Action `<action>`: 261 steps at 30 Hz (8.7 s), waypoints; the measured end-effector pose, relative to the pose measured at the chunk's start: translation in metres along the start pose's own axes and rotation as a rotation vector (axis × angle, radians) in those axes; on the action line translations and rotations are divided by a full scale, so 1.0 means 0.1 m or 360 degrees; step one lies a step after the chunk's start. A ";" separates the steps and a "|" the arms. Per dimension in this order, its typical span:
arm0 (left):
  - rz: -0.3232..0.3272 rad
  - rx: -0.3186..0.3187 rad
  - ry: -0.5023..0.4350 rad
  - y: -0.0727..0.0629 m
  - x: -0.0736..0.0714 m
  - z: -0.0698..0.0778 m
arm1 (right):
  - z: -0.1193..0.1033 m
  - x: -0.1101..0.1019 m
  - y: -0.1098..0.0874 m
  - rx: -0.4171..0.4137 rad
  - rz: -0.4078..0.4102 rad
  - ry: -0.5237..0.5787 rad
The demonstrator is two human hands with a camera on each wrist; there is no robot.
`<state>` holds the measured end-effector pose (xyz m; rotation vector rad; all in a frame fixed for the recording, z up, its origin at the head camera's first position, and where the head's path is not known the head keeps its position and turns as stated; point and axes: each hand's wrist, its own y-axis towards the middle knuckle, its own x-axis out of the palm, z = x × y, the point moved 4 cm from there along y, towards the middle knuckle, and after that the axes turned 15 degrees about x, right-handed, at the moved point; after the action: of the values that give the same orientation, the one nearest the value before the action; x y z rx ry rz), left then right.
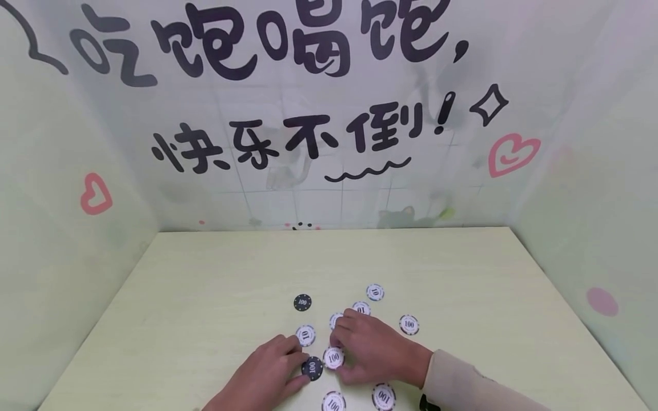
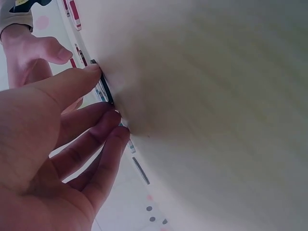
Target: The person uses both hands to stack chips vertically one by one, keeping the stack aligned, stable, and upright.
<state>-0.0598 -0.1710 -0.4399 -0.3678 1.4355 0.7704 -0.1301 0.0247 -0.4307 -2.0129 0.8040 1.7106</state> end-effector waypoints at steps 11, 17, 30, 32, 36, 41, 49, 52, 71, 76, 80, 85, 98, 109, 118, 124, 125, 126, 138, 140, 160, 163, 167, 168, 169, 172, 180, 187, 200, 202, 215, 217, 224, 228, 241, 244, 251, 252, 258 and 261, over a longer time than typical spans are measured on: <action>0.0119 0.0061 0.0046 0.05 -0.03 -0.03 | 0.04 0.03 0.04 0.0043 -0.0018 0.0036; 0.0151 0.0080 0.0061 0.07 -0.02 -0.04 | 0.02 0.03 0.06 0.0046 -0.0029 0.0043; 0.0098 0.0033 0.0061 0.06 -0.02 -0.03 | -0.08 0.07 0.14 0.0003 -0.0064 0.0039; 0.0096 0.0024 0.0058 0.06 -0.01 -0.03 | -0.10 0.08 0.15 -0.0014 -0.0061 0.0023; 0.0105 0.0018 0.0055 0.05 -0.02 -0.03 | -0.13 0.09 0.18 -0.0028 -0.0064 -0.0014; 0.0093 0.0002 0.0045 0.02 -0.03 -0.03 | -0.14 0.11 0.21 -0.0036 -0.0071 -0.0048; 0.0063 -0.0007 0.0045 0.01 -0.03 -0.01 | -0.17 0.13 0.23 -0.0109 -0.0038 -0.0072; 0.0044 -0.0012 0.0034 0.02 -0.02 -0.02 | -0.18 0.13 0.23 -0.0127 -0.0039 -0.0091; 0.0044 -0.0027 0.0057 0.04 0.00 -0.02 | 0.03 0.02 -0.02 -0.0059 -0.0015 -0.0071; 0.0048 -0.0039 0.0044 0.02 0.00 -0.03 | 0.15 0.00 -0.19 0.0010 -0.0049 -0.0028; 0.0045 -0.0040 0.0031 0.02 0.00 -0.04 | 0.23 -0.02 -0.35 0.0056 -0.0061 0.0007; 0.0059 -0.0038 0.0032 0.02 -0.01 -0.04 | 0.27 -0.05 -0.54 0.0054 0.0009 0.0054; -0.0017 -0.0116 0.0001 0.04 0.01 -0.03 | 0.28 -0.05 -0.80 -0.0032 0.0073 -0.0007; -0.0033 -0.0130 0.0019 0.05 0.01 -0.03 | 0.23 -0.05 -0.89 -0.0064 0.0005 -0.0101; 0.0065 -0.0029 0.0102 0.02 0.00 -0.03 | 0.24 -0.08 -0.94 -0.0085 0.0015 -0.0114; 0.0056 -0.0027 0.0087 0.03 0.01 -0.03 | 0.24 -0.09 -0.94 -0.0077 0.0016 -0.0119; 0.0051 -0.0031 0.0085 0.03 0.01 -0.03 | 0.24 -0.08 -0.93 -0.0064 0.0008 -0.0109; 0.0048 -0.0035 0.0085 0.03 0.01 -0.03 | 0.25 -0.08 -0.93 -0.0060 0.0011 -0.0106; 0.0080 -0.0002 0.0121 0.03 0.00 -0.02 | 0.26 -0.06 -0.90 -0.0042 0.0001 -0.0075; 0.0085 -0.0002 0.0125 0.03 -0.01 -0.02 | 0.26 -0.06 -0.90 -0.0062 0.0021 -0.0063; 0.0090 -0.0024 0.0079 0.03 -0.01 -0.02 | 0.22 -0.02 -0.75 -0.0141 0.0023 -0.0097; 0.0110 -0.0019 0.0095 0.02 -0.02 -0.02 | 0.22 -0.03 -0.73 -0.0146 0.0036 -0.0087; 0.0105 -0.0011 0.0097 0.02 -0.01 -0.02 | 0.23 -0.03 -0.70 -0.0144 0.0066 -0.0057; 0.0101 -0.0011 0.0095 0.02 -0.01 -0.02 | 0.24 -0.03 -0.69 -0.0142 0.0073 -0.0053; 0.0099 -0.0010 0.0092 0.02 0.00 -0.02 | 0.24 -0.03 -0.68 -0.0139 0.0076 -0.0045; 0.0094 -0.0012 0.0086 0.03 0.00 -0.03 | 0.25 -0.02 -0.66 -0.0136 0.0086 -0.0023; 0.0080 -0.0023 0.0073 0.03 0.00 -0.03 | 0.26 -0.02 -0.57 -0.0128 0.0102 0.0036; 0.0073 -0.0035 0.0078 0.04 -0.01 -0.03 | 0.27 -0.03 -0.48 -0.0082 0.0042 0.0065; 0.0084 -0.0040 0.0102 0.04 -0.02 -0.03 | 0.28 -0.03 -0.34 -0.0063 0.0028 0.0130; 0.0081 -0.0045 0.0095 0.04 -0.02 -0.03 | 0.27 -0.03 -0.32 -0.0072 0.0036 0.0139; 0.0081 -0.0058 0.0085 0.03 -0.02 -0.02 | 0.22 -0.01 -0.21 -0.0052 0.0003 0.0179; 0.0085 -0.0059 0.0085 0.03 -0.02 -0.02 | 0.21 0.00 -0.19 -0.0047 -0.0003 0.0178; 0.0073 -0.0060 0.0074 0.04 -0.01 -0.02 | 0.15 -0.01 -0.12 -0.0039 0.0013 0.0168; 0.0093 -0.0053 0.0081 0.04 -0.02 -0.01 | 0.12 0.01 -0.07 -0.0017 0.0014 0.0173; 0.0138 -0.0029 0.0099 0.03 -0.03 -0.01 | 0.04 0.02 0.08 -0.0031 -0.0033 0.0116; 0.0153 -0.0022 0.0114 0.03 -0.04 -0.01 | 0.01 0.02 0.11 -0.0042 -0.0037 0.0107; 0.0134 -0.0036 0.0111 0.03 -0.04 -0.01 | -0.06 0.03 0.19 -0.0070 -0.0047 0.0092; 0.0132 -0.0036 0.0110 0.03 -0.04 -0.01 | -0.07 0.03 0.20 -0.0068 -0.0057 0.0098; 0.0133 -0.0034 0.0117 0.03 -0.04 -0.01 | -0.12 0.05 0.23 -0.0061 -0.0097 0.0098; 0.0128 -0.0037 0.0117 0.03 -0.03 -0.01 | -0.12 0.05 0.24 -0.0067 -0.0096 0.0091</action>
<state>-0.0622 -0.1700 -0.4360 -0.3613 1.5186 0.8469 -0.1357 -0.0026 -0.4319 -2.1011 0.7232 1.6566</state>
